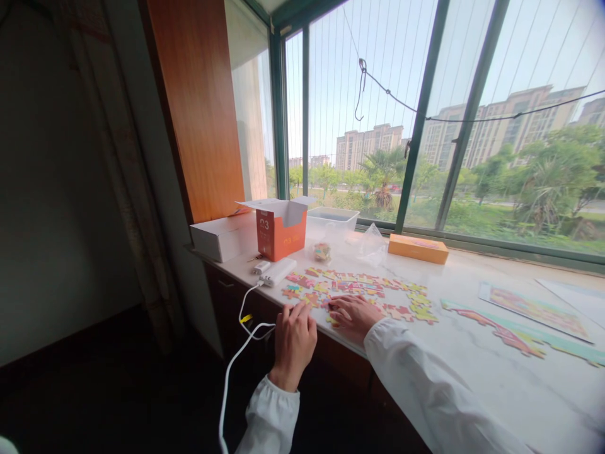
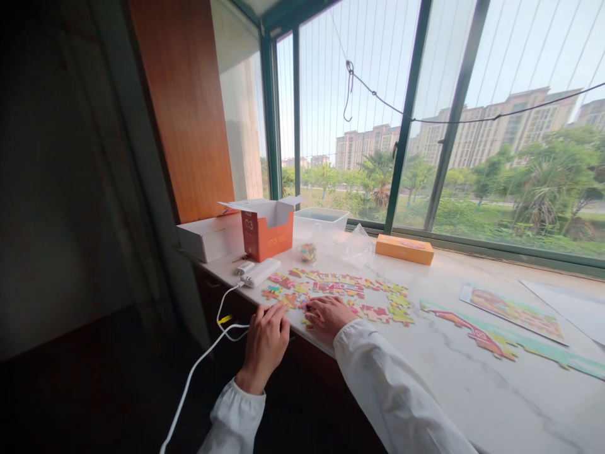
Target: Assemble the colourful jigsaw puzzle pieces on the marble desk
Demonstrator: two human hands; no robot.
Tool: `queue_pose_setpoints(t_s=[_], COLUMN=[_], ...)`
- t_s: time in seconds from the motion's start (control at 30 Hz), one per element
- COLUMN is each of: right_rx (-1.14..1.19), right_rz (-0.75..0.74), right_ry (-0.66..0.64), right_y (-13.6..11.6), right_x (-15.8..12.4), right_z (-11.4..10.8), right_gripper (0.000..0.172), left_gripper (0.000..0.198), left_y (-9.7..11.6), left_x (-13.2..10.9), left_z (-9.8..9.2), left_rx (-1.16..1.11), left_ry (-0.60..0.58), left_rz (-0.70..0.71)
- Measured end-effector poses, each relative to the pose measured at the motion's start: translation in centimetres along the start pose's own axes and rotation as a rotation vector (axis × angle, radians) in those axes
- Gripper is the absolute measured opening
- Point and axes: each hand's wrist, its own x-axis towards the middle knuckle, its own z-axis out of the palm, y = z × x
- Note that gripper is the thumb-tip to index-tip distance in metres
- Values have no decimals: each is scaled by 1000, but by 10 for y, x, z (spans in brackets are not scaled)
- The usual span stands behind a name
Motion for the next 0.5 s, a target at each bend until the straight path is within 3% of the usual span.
queue_pose_setpoints(t_s=[0.5], right_rx=[26], right_rz=[-71], right_ry=[38], right_y=[9], right_x=[2], right_z=[12], right_gripper=[39], left_gripper=[30], left_y=[1], left_x=[0], left_z=[0], left_rx=[-2], left_ry=[27], left_rz=[1])
